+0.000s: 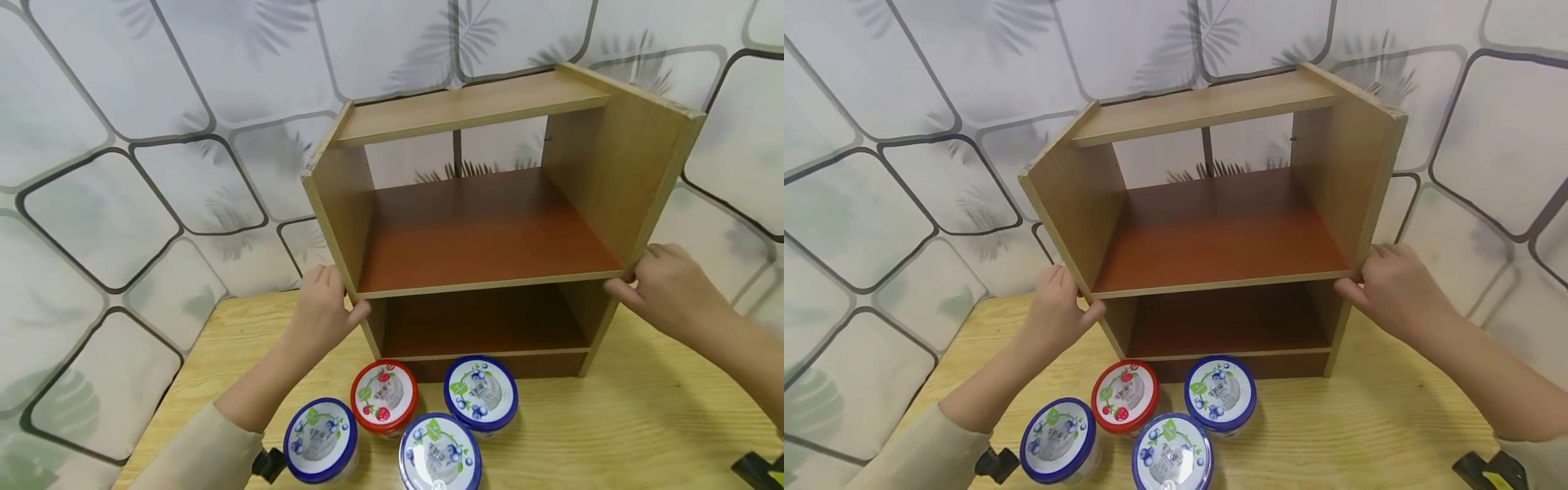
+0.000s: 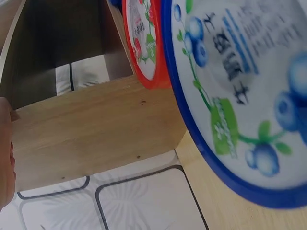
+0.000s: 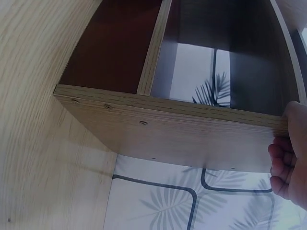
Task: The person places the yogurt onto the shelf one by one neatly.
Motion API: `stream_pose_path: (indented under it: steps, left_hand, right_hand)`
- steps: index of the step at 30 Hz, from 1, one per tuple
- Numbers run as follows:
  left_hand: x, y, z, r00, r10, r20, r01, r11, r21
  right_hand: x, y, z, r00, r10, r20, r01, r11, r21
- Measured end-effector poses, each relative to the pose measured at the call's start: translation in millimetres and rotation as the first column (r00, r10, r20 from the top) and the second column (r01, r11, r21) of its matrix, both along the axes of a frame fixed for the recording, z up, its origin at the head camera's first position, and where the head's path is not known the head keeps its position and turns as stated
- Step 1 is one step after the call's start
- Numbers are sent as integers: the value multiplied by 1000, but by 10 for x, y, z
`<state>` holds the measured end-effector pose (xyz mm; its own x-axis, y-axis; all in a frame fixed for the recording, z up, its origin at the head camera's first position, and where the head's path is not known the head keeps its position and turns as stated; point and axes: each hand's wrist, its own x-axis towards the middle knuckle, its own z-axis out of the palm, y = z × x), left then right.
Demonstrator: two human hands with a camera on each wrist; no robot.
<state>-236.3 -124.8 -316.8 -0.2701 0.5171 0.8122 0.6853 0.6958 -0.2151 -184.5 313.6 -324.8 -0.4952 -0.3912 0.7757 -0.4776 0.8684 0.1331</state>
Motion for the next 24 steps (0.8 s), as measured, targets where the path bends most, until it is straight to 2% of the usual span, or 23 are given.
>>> stream_pose_path:
  steps: [9, 16, 24]
  left_hand:
    - [7, -107, -3, 1000, -8, 14, 8, 1000, -1]
    - [26, -213, 1, 998, 2, 62, -2, 1000, 5]
    - [32, -311, 0, 998, 7, 58, -8, 1000, 15]
  right_hand:
    - [-74, -91, 8, 999, 37, 13, -37, 999, -12]
    - [-121, -194, -4, 997, 65, -28, -66, 998, -19]
    - [-162, -301, 8, 994, 94, -47, -94, 996, -10]
